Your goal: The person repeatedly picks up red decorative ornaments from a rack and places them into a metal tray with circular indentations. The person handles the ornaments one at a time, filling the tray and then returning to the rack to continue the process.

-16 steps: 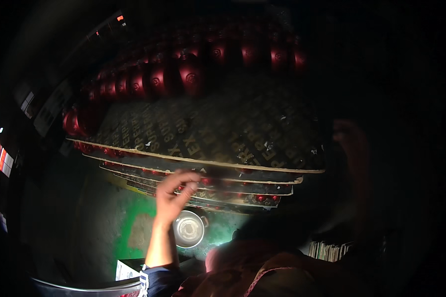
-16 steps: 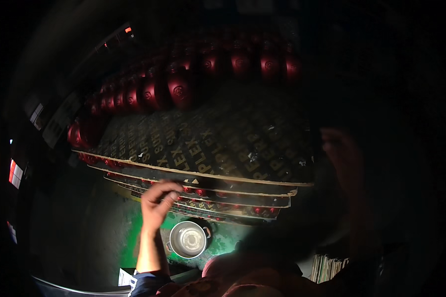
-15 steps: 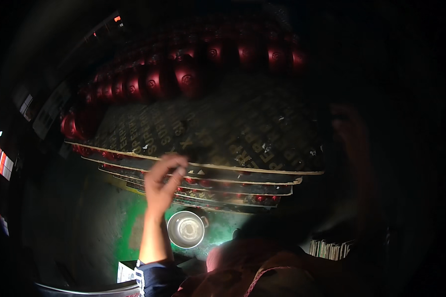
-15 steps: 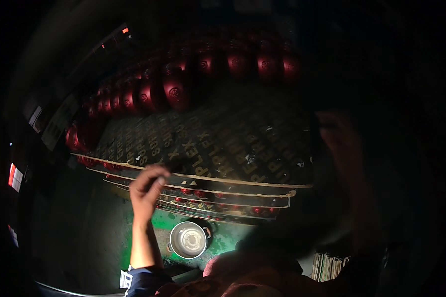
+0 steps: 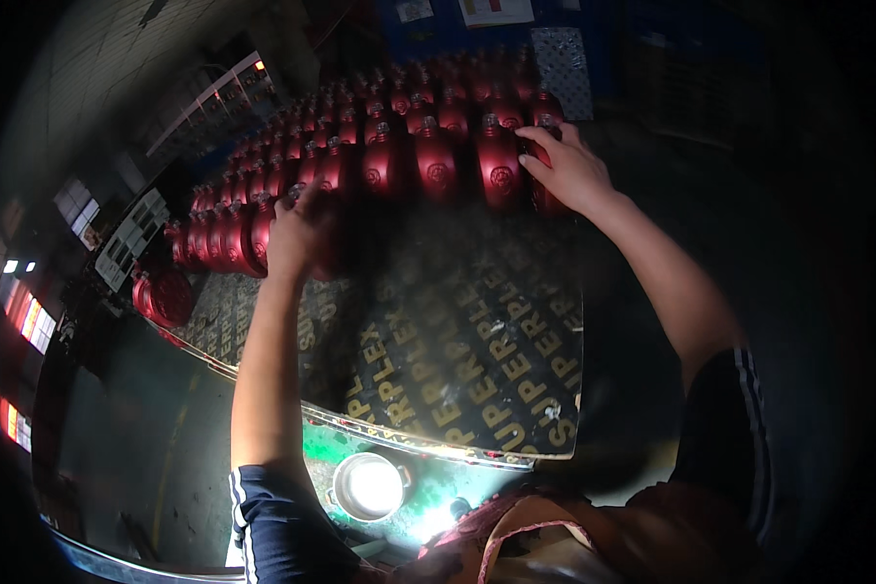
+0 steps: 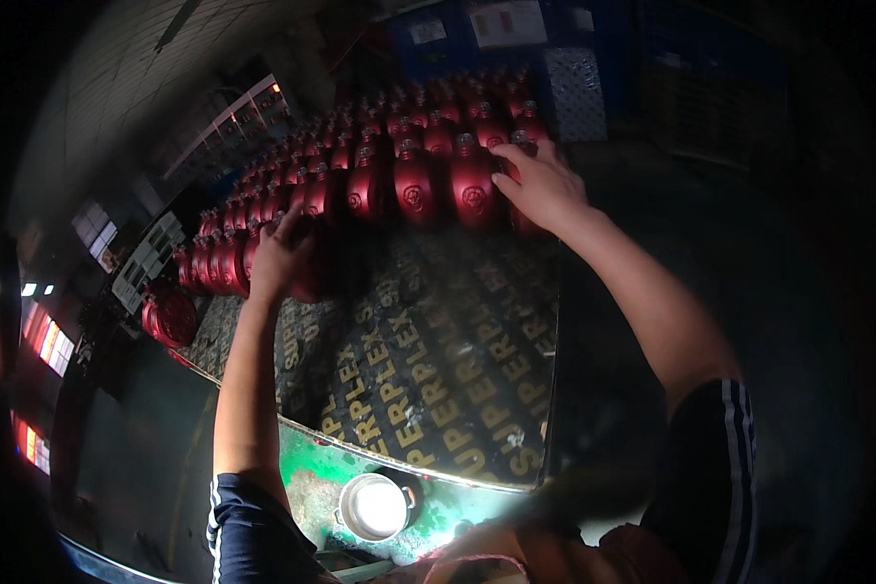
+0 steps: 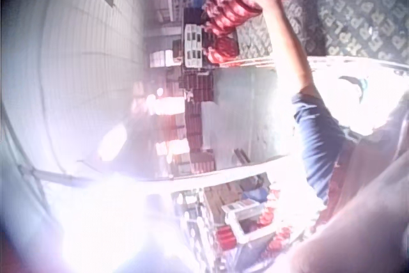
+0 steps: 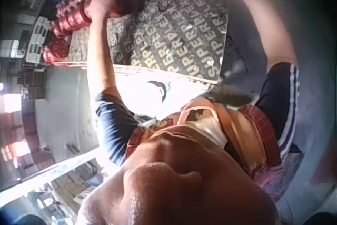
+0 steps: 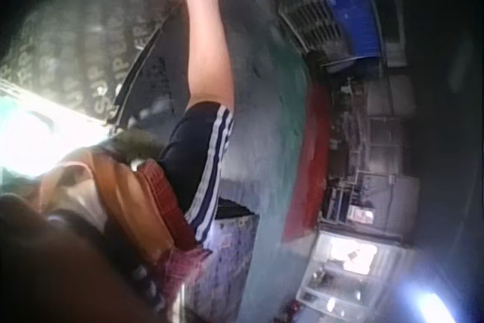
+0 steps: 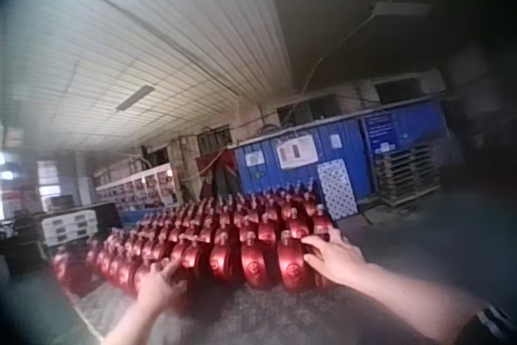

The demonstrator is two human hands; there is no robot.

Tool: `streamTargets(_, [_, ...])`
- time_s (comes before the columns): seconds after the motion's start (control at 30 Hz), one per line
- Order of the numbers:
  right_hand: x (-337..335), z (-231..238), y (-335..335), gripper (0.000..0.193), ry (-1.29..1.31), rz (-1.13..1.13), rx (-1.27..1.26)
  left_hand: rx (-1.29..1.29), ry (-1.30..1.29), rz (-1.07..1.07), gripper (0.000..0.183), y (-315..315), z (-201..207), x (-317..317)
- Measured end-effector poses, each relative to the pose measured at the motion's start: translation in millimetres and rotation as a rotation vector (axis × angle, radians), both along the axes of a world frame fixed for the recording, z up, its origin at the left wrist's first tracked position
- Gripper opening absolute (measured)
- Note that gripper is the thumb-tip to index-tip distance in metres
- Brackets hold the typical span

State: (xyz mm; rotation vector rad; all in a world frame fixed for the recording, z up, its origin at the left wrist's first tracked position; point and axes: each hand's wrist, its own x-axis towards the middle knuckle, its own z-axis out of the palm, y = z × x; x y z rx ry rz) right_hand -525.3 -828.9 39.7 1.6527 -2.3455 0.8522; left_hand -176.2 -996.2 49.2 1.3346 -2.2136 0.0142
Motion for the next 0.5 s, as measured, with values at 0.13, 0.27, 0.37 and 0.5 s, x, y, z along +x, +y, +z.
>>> streamTargets(0.13, [-13.5, -2.3, 12.0, 0.052, -0.094, 0.045, -0.004, -0.035, -0.038, 0.024, 0.058, 12.3, -3.5, -4.5])
streamTargets(0.27, [-18.6, -19.0, 28.6, 0.057, -0.214, 0.092, -0.291, -0.117, 0.119, -0.150, 0.056, 30.2, -7.6, 7.3])
streamTargets(0.37, [-12.7, -29.6, 61.5, 0.058, -0.515, 0.251, -0.576, -0.216, 0.356, -0.288, 0.055, 54.1, -17.4, 39.8])
streamTargets(0.5, [40.5, -33.9, 146.5, 0.060, -0.911, 0.334, -0.820, -0.101, 0.728, -0.306, 0.055, 105.3, -24.7, 123.2])
